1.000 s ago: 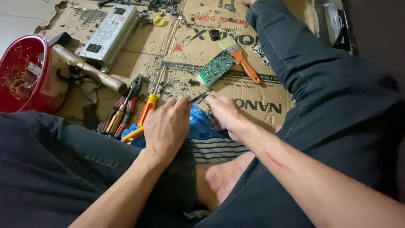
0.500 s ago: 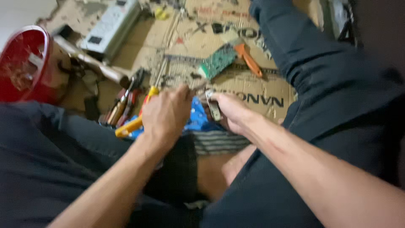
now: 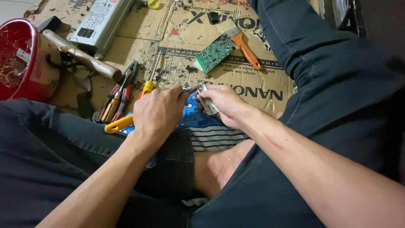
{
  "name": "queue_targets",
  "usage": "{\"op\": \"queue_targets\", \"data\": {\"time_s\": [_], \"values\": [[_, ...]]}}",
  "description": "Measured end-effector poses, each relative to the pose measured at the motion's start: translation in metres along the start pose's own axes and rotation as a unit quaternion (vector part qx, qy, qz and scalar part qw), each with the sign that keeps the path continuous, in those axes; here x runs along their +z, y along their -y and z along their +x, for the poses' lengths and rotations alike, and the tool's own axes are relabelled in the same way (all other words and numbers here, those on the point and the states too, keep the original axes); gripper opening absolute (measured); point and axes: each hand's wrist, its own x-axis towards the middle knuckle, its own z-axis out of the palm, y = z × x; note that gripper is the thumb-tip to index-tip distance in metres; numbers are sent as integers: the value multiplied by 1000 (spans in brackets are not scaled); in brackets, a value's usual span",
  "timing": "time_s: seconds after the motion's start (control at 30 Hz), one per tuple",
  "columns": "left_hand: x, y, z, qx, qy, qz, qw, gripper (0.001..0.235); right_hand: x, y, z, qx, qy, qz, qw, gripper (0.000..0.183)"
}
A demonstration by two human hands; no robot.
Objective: The person sits on the floor and uses a screwdriver to remove screws from a small electronic component. They then use pliers to pull out pins and separate parts of the device. A cat briefly walks into the frame and interacts with the person's leg.
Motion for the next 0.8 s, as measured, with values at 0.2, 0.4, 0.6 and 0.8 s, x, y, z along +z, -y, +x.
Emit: {"op": "queue_targets", "data": {"time_s": [0.2,0.4,0.6,0.8], "values": [[-30,-3,-12,22,38,5,999,36,3,0,-6,-42,7,-6,999,26],[-34,3,-6,-10,26,-53,998,37,6,3,-17,-48,17,7,999,26],[-38,-16,-13,-4,52,-19,998,39,19,18,-36,-40,12,-42,998,33],[1,-19,10,-5,59,79,995,33,16,23,-43,-99,-49,-384,917,41]]}}
